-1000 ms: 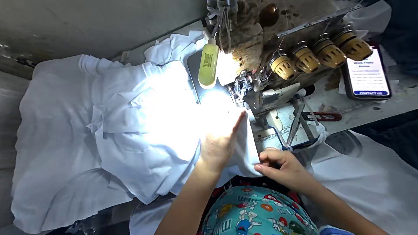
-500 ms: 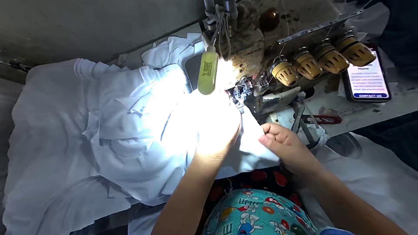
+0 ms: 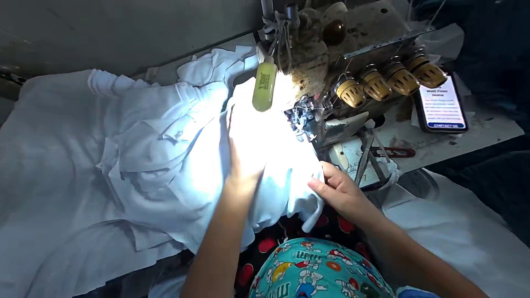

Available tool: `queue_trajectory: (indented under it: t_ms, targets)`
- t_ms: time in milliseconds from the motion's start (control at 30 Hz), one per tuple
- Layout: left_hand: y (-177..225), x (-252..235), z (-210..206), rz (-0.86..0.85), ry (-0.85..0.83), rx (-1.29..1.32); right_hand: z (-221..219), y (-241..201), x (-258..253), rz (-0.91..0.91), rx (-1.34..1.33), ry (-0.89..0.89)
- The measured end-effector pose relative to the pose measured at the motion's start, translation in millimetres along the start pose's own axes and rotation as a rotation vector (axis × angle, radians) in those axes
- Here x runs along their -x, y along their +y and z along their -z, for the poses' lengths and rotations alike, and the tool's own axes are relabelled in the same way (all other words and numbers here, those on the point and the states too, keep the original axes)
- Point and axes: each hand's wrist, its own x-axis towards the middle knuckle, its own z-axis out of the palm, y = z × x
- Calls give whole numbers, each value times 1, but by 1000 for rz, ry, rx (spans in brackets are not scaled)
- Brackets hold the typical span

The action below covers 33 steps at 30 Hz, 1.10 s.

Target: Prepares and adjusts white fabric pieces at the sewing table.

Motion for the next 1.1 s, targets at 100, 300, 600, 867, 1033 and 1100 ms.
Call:
queue_trajectory:
  t_ms: [100,300,600,867,1033,1100]
  targets:
    - [32,71,3,-72,29,205,-3,1,25,-71,0,-52]
    - [28,148,-20,81,-196,230,-2,20,45,-319,-71,-122]
    - [33,140,10,576,-238,1250,-10,13,23,-6,-66,-38]
    - [-3,198,6,764,-470,1747,-10,29,65,-15,-218,-85]
    - [26,201,41,644,-305,1253,-4,21,88,192,-77,-160]
    - [40,191,55,455,-230,1068,-2,12,92,260,-55,-213]
